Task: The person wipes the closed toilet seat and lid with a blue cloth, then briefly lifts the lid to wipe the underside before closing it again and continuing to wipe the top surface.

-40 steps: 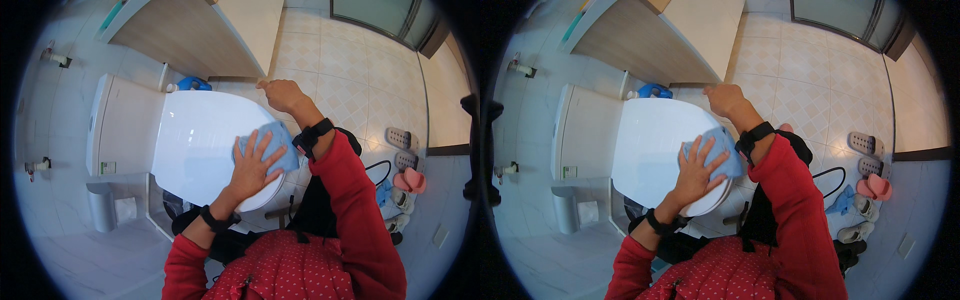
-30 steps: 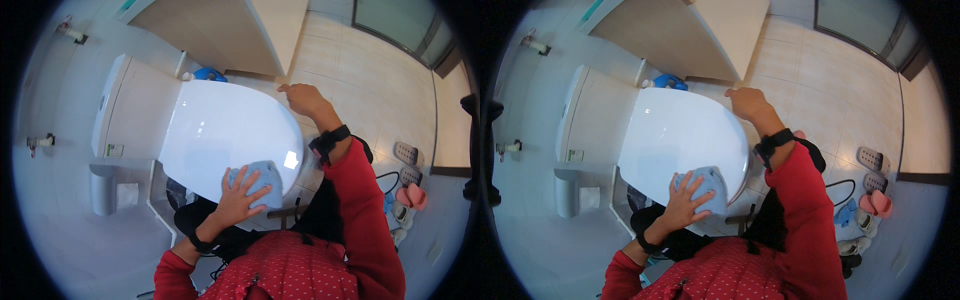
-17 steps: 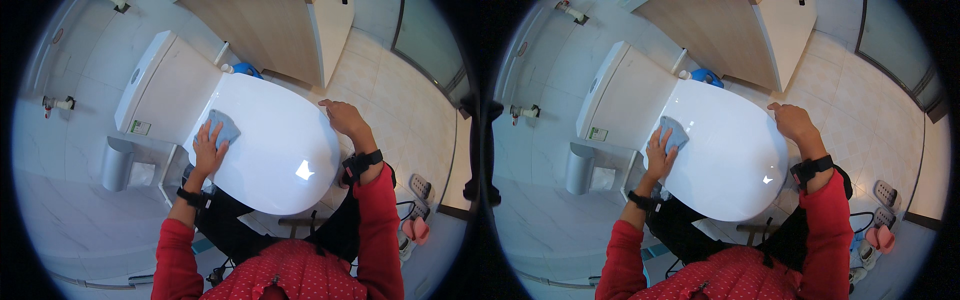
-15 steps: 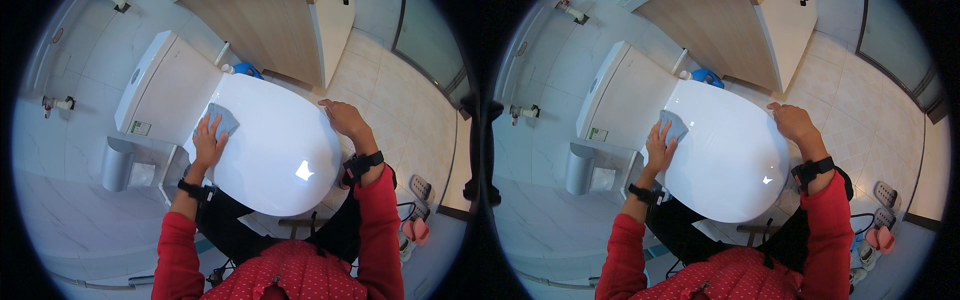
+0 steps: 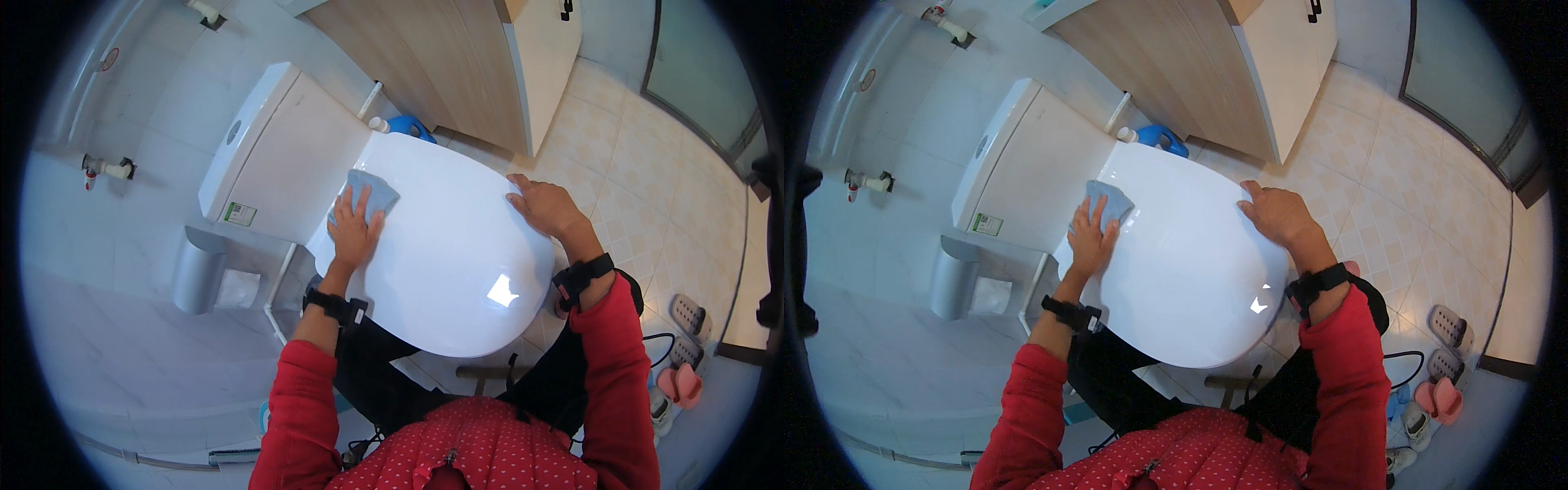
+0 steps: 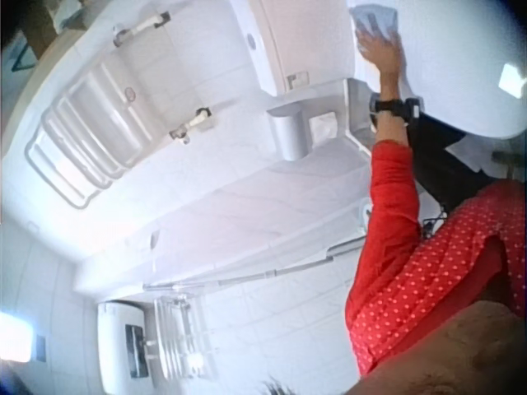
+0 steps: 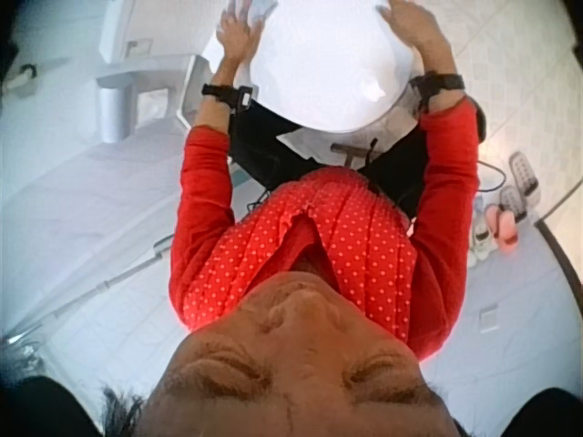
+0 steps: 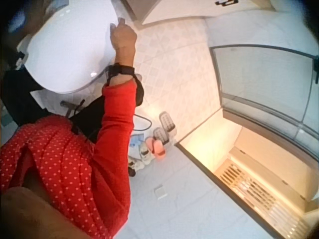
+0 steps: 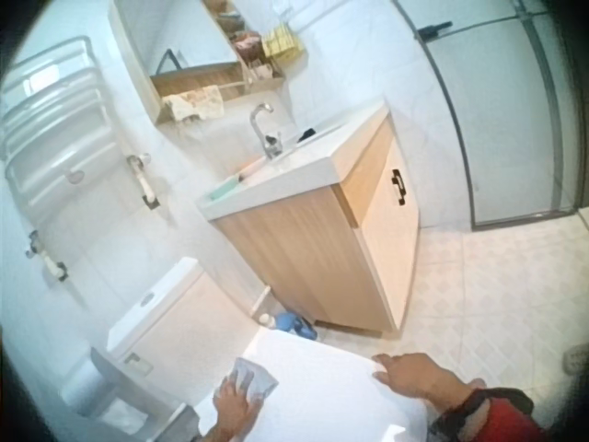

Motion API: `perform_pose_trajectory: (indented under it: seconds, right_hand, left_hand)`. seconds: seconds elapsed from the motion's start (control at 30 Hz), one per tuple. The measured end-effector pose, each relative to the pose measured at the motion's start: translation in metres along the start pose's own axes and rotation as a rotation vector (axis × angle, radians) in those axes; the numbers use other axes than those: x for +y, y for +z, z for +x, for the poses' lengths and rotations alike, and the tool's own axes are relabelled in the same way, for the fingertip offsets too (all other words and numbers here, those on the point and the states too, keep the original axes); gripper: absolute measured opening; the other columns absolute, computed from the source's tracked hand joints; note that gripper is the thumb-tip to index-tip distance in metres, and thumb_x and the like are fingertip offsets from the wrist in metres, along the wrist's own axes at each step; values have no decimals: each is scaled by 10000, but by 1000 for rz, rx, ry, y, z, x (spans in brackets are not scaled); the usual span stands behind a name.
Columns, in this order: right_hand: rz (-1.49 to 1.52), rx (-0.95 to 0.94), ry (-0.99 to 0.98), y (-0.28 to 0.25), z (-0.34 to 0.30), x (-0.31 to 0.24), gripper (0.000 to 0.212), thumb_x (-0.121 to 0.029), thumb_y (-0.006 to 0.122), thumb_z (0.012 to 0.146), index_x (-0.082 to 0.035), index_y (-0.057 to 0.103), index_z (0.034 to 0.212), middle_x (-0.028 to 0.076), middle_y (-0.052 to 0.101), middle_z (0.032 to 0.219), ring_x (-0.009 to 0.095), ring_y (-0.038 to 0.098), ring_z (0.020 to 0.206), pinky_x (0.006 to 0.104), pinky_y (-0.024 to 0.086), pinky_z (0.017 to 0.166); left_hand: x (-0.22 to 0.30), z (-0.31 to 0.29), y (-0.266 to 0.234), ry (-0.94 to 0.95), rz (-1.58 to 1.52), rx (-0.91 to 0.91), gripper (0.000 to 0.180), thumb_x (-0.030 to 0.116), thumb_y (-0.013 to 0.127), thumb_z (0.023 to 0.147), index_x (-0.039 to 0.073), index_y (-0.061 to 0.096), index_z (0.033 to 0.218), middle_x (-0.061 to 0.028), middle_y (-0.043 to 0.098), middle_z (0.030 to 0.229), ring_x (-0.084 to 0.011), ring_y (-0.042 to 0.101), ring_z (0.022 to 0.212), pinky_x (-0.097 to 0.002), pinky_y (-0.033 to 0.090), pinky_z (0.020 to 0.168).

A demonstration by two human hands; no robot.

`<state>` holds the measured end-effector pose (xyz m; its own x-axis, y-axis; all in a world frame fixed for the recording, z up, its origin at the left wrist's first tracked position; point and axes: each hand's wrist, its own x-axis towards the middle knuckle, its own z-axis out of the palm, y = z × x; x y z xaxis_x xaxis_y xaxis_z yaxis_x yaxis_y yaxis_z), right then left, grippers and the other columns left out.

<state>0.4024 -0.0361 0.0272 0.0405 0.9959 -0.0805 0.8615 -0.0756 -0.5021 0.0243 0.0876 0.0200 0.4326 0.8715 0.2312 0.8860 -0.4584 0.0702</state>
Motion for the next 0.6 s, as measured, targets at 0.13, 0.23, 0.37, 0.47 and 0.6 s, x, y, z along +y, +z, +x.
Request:
perform_pose_trajectory:
  seconds: [0.13,0.23,0.37,0.47,0.6]
  right_hand:
    - [-4,-14,9,1,0,1,453,-358,465,1012,-75,495,1364,208,696,1090,375,664,995,460,519,867]
    - [-2,-7,7,3,-3,2,460,-355,468,1009,-71,489,1370,208,695,1104,374,664,1004,462,521,868]
    - [-15,-14,13,3,-7,2,476,-353,456,1014,-70,473,1396,211,693,1113,375,665,1009,459,525,868]
    - [-23,-25,28,3,-9,0,491,-353,447,1018,-63,461,1414,215,694,1109,380,665,1003,455,525,876]
    - [-24,-16,36,3,-10,-1,504,-354,445,1020,-48,457,1419,224,695,1095,386,666,994,455,520,888]
  left_hand:
    - [24,-41,-17,38,-25,-51,617,450,552,965,258,370,1521,-179,226,1598,-449,189,1460,-747,167,1050]
    - [41,-75,-29,77,-51,-80,624,418,588,945,247,390,1512,-182,236,1595,-452,194,1458,-725,172,1061]
    - [58,-120,-40,158,-57,-113,655,427,633,913,254,407,1504,-178,233,1599,-462,209,1450,-723,184,1059]
    - [66,-153,-48,191,-63,-136,656,440,637,911,266,410,1502,-175,228,1602,-465,211,1448,-724,181,1060]
    - [62,-176,-54,163,-90,-212,661,443,654,902,279,414,1497,-168,218,1606,-465,199,1454,-732,178,1062]
